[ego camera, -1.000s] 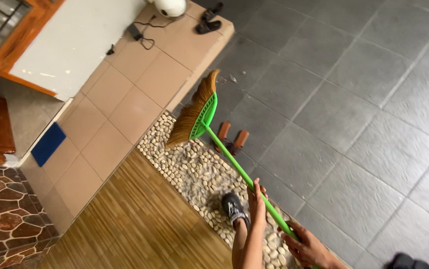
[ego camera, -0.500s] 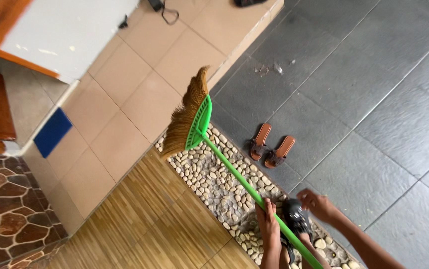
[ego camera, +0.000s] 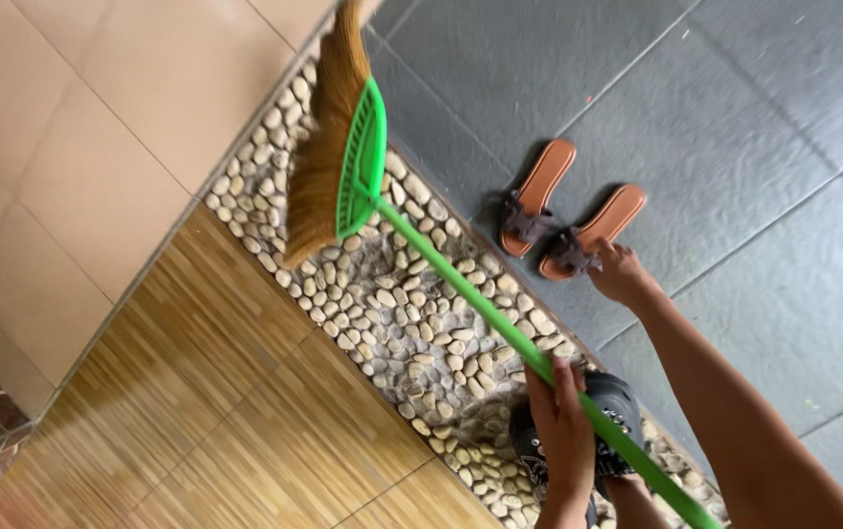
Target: The person sweeps debris across a tiled floor using a broom, moving several pairs of sandals aside by hand to reach the area underneath them.
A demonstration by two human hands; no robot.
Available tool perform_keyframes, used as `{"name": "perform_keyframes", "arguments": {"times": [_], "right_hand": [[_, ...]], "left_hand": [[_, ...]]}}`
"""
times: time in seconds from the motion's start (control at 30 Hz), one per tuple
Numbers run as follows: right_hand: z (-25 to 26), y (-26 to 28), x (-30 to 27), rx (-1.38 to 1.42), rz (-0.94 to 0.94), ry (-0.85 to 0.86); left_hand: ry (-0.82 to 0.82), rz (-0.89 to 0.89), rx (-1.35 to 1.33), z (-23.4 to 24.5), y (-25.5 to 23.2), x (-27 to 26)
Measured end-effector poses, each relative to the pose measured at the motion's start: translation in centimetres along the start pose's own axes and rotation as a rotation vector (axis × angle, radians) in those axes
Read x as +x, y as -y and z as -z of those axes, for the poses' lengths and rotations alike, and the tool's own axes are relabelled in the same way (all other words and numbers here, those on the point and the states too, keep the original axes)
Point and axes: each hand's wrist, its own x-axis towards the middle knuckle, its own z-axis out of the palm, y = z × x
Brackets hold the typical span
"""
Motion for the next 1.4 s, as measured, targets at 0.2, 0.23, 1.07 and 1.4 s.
{"name": "perform_keyframes", "arguments": {"times": [0.2,0.23,1.07,1.4], "right_hand": [[-3.1,5.1,5.7,-0.064,-0.270,0.111],[-3.3,5.6,6.4,-0.078,-0.315,0.116],[23.2,-0.7,-28.1,0.753,-0.529,-0.153],[30.3,-1.1,-57.0,1.183,-0.861,-0.667]], "left_hand": [[-0.028,-0.019,-0.048,-1.2,-2.4,3.7],[-0.037,-0.015,-0.026,-1.3,-2.5,4.1],[-0.124,0.008,0.107,0.5,6.1,-11.7],[0.343,-0.166,0.267,-6.5,0.9,-26.1]]}}
